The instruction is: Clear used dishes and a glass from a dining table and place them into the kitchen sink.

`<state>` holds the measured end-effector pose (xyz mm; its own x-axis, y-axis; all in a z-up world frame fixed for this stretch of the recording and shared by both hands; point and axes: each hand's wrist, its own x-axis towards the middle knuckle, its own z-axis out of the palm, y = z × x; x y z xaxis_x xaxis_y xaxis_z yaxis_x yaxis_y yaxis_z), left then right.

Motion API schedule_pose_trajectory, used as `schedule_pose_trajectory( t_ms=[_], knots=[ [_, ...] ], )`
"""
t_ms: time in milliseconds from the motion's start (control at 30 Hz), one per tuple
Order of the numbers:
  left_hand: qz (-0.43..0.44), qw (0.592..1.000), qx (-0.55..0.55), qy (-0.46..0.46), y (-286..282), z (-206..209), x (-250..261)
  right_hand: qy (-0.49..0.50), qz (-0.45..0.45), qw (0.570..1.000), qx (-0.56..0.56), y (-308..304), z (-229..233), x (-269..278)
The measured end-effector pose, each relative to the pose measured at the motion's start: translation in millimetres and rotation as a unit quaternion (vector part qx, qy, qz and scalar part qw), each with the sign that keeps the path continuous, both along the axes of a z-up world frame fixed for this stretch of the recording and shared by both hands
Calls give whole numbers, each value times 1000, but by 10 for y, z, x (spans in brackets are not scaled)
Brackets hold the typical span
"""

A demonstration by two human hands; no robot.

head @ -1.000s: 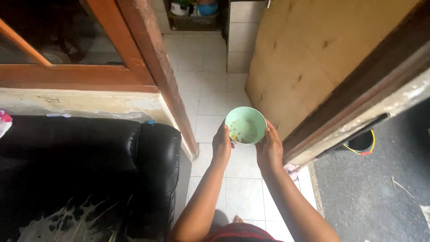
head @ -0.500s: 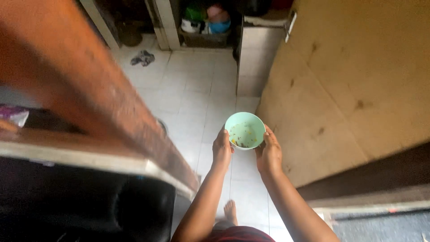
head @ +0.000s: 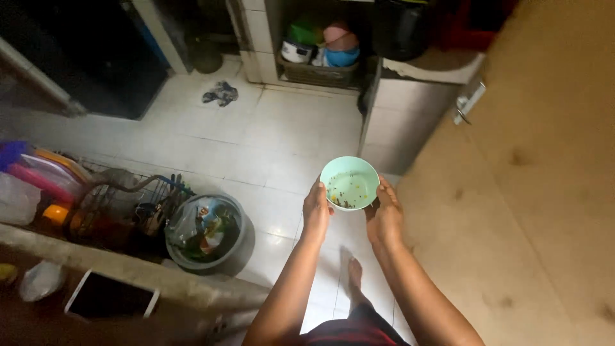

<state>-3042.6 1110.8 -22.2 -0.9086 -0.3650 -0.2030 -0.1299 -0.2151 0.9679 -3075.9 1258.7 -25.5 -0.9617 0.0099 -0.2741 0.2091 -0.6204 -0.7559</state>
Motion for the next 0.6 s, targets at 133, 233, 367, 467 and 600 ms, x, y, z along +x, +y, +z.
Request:
schedule_pose_trajectory(
  t_ms=[133,233,367,467,600],
  knots=[
    [49,998,-10,34,-257,-45,-832,-16,28,999,5,-277,37,-918],
    [81,996,-27,0,-551,167,-1470,5,110,993,44,-659,258,-1678],
    [146,989,-14,-10,-930,127,-2115,18,140,990,4,-1097,245,-2427],
    [178,984,-22,18,-1178,34,-2435,29,184,982,2,-1413,147,-2849],
    [205,979,-14,18,-1697,-60,-2941,26,212,977,4,-1983,-18,-3450]
  ],
)
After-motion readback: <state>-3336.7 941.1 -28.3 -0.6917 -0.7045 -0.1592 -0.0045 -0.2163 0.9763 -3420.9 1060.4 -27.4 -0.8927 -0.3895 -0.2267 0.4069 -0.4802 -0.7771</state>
